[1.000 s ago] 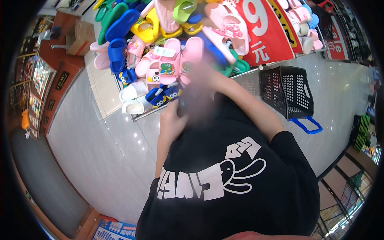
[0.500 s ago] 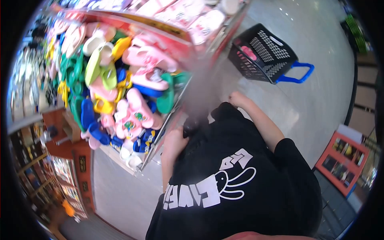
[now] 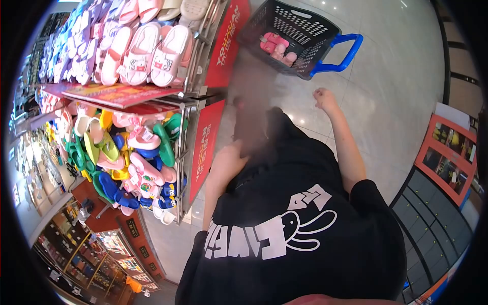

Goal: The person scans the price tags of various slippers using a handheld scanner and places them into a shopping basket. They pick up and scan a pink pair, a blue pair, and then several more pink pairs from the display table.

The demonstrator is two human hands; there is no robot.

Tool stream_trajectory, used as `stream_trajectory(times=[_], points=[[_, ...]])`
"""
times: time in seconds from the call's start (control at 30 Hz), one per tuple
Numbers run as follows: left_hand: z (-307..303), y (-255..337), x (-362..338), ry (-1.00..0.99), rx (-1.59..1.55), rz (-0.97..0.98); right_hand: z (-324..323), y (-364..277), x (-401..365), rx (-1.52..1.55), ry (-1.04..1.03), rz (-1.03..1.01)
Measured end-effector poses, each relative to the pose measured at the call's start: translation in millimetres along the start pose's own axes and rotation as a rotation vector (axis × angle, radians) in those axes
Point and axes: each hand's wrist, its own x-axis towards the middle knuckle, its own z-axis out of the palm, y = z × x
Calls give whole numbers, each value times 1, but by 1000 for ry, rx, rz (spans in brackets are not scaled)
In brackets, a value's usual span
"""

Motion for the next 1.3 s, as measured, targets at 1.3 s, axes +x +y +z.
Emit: stream_trajectory(times=[1.3], points=[[81, -33, 516, 2, -959, -549, -189, -142, 197, -209, 38, -8]])
